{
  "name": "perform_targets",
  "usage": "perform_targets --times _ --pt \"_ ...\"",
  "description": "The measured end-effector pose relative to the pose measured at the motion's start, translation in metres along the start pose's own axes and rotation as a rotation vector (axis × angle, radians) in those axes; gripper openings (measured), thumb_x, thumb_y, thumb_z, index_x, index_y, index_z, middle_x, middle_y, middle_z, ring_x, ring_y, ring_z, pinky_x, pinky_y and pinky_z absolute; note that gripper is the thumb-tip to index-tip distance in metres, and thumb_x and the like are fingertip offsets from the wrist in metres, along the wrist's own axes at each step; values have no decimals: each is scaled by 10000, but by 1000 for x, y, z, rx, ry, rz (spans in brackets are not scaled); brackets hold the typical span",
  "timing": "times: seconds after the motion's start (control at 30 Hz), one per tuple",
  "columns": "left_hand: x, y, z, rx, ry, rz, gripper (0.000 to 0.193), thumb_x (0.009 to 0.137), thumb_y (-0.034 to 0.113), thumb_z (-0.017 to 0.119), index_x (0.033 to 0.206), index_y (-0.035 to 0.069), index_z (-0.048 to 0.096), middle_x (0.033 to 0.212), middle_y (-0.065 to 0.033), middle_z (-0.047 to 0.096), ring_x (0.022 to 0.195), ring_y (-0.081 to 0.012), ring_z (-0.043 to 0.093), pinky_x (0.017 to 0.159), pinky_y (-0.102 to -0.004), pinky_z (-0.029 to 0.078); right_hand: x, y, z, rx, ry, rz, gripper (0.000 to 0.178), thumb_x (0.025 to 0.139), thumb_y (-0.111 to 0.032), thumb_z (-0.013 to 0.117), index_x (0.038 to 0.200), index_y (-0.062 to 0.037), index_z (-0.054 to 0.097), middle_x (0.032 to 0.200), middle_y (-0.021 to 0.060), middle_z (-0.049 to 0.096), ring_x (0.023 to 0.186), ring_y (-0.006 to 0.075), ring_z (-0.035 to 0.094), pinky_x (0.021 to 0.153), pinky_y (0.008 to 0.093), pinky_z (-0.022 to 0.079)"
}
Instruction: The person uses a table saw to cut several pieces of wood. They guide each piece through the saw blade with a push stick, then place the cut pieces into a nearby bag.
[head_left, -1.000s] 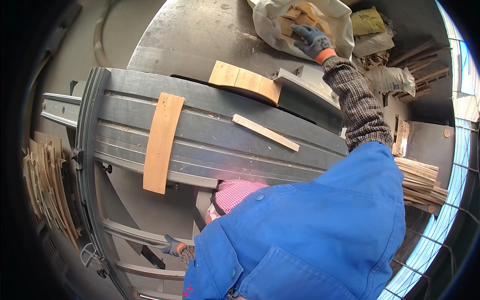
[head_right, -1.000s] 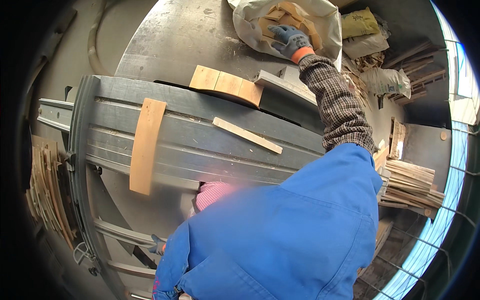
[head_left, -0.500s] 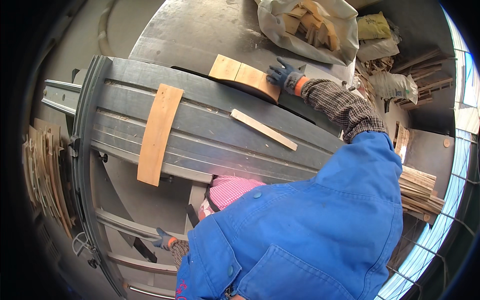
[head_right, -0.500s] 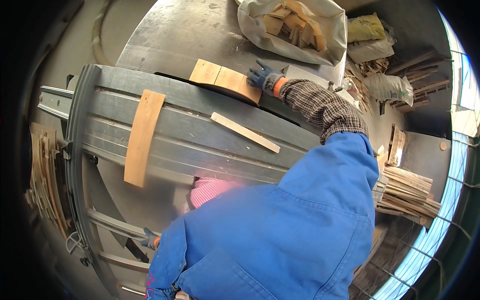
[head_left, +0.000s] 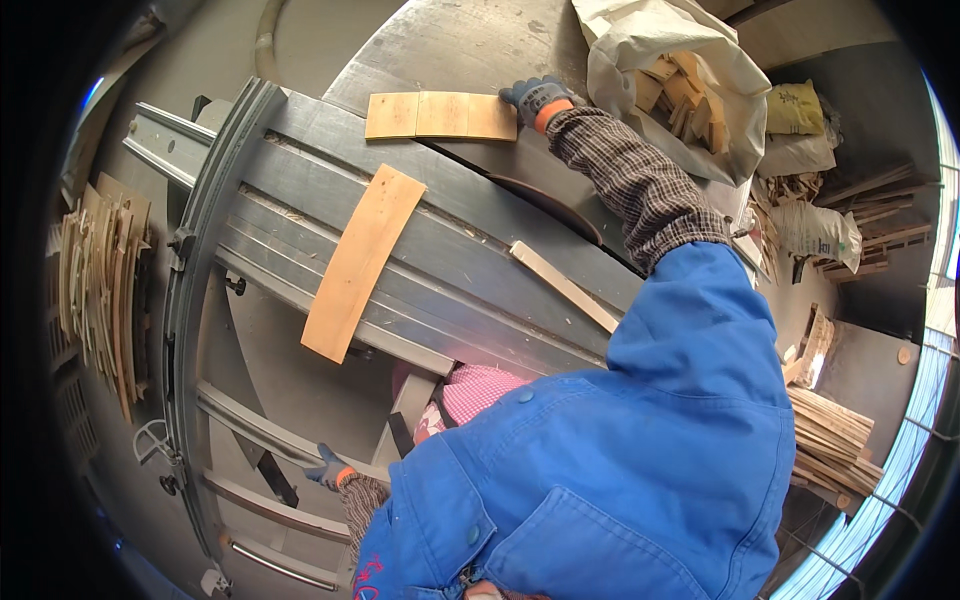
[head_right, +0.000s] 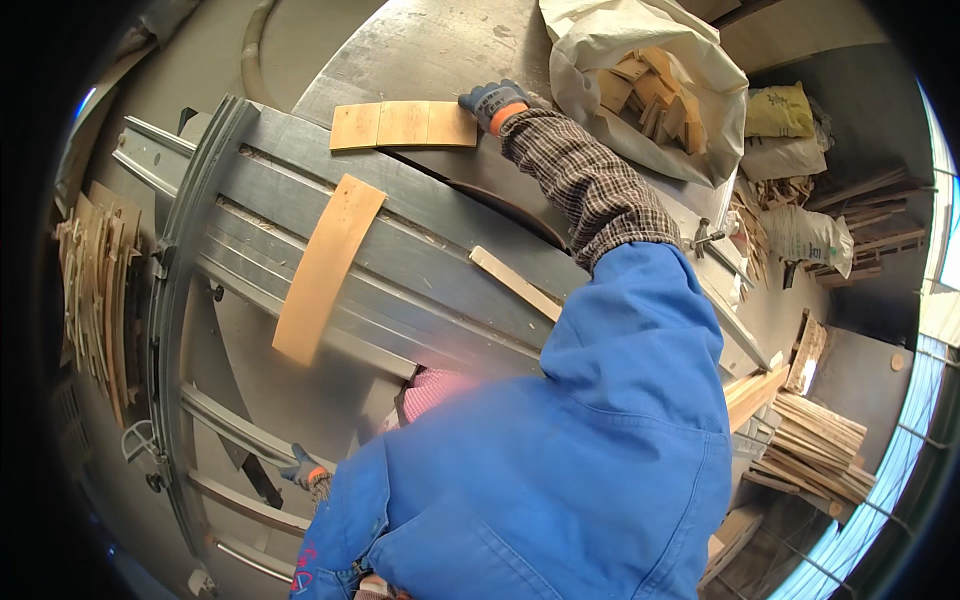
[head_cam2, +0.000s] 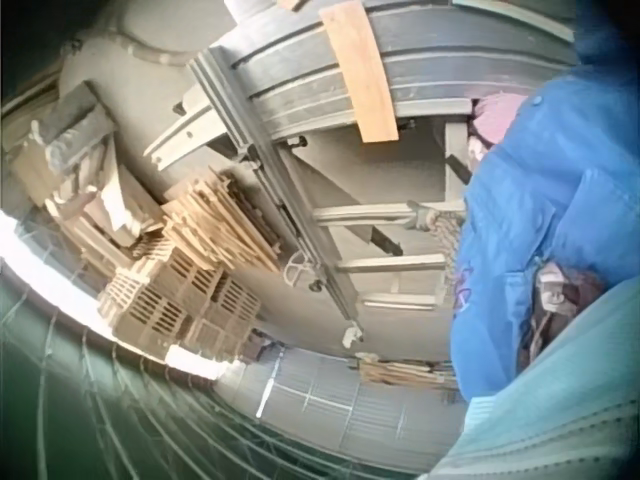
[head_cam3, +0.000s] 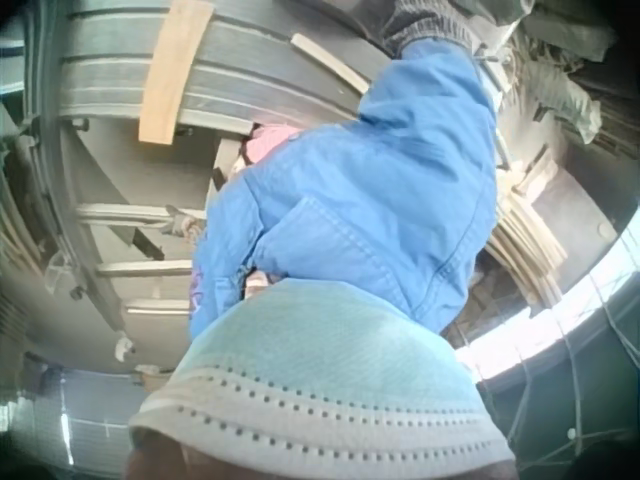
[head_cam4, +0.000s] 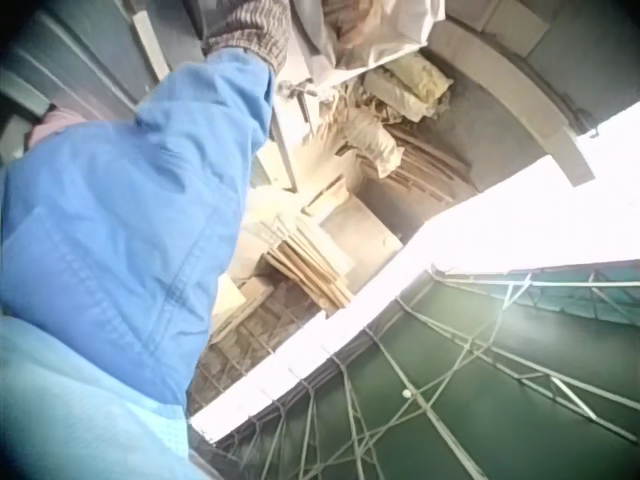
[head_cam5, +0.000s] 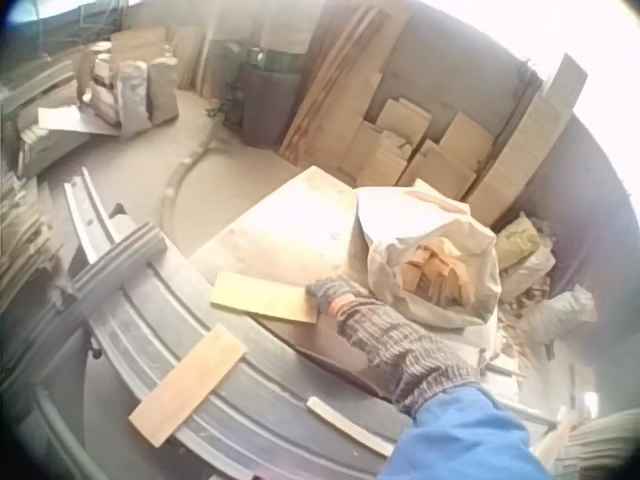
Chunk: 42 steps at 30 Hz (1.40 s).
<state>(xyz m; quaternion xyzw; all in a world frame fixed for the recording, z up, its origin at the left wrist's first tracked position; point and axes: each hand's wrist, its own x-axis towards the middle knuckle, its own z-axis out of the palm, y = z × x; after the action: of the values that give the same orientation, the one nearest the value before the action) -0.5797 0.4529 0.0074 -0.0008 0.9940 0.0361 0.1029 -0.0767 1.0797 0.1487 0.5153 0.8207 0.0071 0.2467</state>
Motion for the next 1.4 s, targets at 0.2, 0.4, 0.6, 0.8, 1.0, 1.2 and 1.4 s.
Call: perform_targets --times 0.2,0.4,0.6,0.8,1.0,1.2,1.4 --pt "-12 7 -18 44 11 20 998 862 608 681 1539 18 246 1457 -304 445 1261 -459 537 1038 -492 489 40 -33 -12 194 29 5 718 848 -484 678 1467 -177 486 1460 94 515 1363 289 476 1091 492 403" --pt "3 -12 -8 13 -17 26 1006 864 620 669 1537 7 242 1463 -311 435 1263 -463 533 1047 -494 479 20 -60 -17 148 -54 -51 1096 737 -521 815 1589 -137 241 1468 135 477 1378 308 444 1106 472 392" --pt "17 -32 -2 24 -5 -18 983 864 613 675 1528 13 269 1427 -298 468 1244 -457 545 1020 -501 491 33 -82 -33 311 224 -178 1076 728 -575 782 1569 -120 287 1472 157 468 1368 340 441 1129 478 364" --pt "-3 -12 -14 -36 -47 -18 967 854 582 706 1511 4 294 1409 -279 496 1227 -447 558 1000 -500 498 62 -107 -45 209 47 -119 1133 691 -495 834 1584 -119 248 1486 171 453 1379 358 430 1150 463 345" --pt "17 -26 -12 -53 37 74 949 859 547 716 1507 -10 301 1421 -284 483 1231 -450 556 1015 -496 496 70 -130 -73 381 312 -209 1139 677 -498 826 1570 -72 263 1392 198 521 1291 364 507 1097 458 401" --pt "-5 12 -29 -12 -17 40 965 869 596 680 1521 -1 293 1468 -279 447 1293 -434 515 1056 -487 469 102 -172 -86 318 100 -177 1196 620 -500 881 1574 -120 268 1398 152 540 1312 356 504 1099 463 417" --pt "8 -2 12 42 -50 -38 997 884 697 586 1562 45 256 1547 -246 372 1336 -403 489 1123 -438 415 52 -93 -121 381 348 -198 1110 641 -506 813 1564 -135 319 1369 160 537 1275 339 516 1056 452 457"
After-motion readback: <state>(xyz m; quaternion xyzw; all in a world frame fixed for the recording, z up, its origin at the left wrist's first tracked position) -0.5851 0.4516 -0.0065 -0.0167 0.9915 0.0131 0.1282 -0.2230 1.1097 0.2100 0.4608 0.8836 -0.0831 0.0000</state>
